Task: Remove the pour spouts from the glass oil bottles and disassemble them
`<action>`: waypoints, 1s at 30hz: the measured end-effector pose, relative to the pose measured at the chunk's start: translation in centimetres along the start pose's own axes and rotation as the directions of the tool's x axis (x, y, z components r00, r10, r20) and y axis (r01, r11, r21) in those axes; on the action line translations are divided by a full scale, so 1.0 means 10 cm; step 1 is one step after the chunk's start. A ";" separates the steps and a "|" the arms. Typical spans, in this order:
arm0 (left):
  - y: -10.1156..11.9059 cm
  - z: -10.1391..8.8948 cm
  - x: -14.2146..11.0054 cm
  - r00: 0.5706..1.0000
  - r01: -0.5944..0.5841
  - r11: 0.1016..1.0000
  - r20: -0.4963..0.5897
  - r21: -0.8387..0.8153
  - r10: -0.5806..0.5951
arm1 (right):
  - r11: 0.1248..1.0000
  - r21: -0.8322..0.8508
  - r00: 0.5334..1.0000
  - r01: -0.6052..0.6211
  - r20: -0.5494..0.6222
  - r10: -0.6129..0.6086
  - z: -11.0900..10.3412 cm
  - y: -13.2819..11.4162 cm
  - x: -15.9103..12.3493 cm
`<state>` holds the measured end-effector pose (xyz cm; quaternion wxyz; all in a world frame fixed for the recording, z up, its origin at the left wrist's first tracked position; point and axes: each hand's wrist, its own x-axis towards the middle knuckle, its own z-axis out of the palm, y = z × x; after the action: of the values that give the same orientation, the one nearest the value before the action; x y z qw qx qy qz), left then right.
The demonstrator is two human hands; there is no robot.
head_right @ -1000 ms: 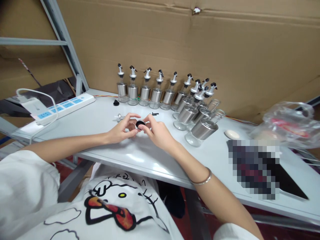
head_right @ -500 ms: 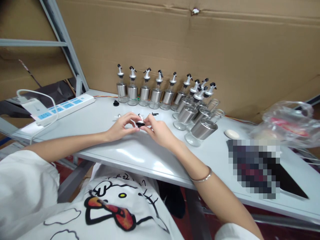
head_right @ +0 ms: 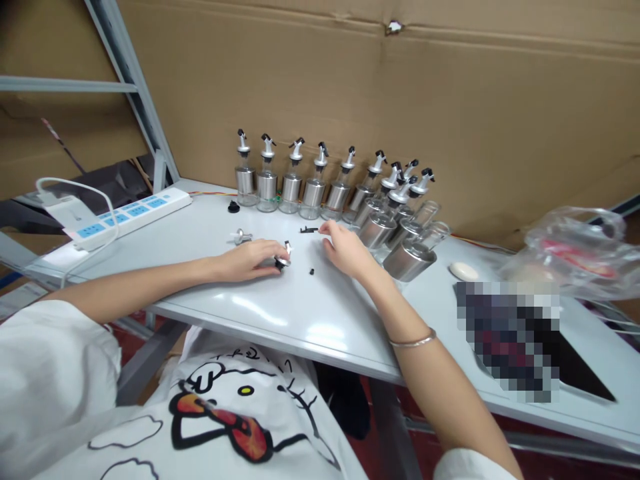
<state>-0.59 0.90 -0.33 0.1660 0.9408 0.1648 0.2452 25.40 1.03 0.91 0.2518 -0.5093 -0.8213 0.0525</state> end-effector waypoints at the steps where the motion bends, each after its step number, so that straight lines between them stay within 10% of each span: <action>1: -0.01 -0.01 0.00 0.999 -0.035 0.997 0.039 0.068 0.032 | 0.999 -0.026 1.000 -0.021 0.020 0.021 0.03 0.09 0.01; 11: 0.08 0.04 0.01 0.981 -0.190 0.916 0.098 0.353 0.166 | 0.992 -0.126 0.982 -0.008 0.184 0.031 0.37 0.16 0.14; 30: 0.07 0.03 0.00 0.989 -0.123 0.965 0.110 0.232 0.100 | 0.960 -0.269 0.984 0.076 0.174 -0.029 0.00 0.02 0.01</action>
<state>-0.25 0.22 -0.31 0.0460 0.9726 0.1314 0.1864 25.51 1.24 0.86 0.1098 -0.5108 -0.8522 -0.0259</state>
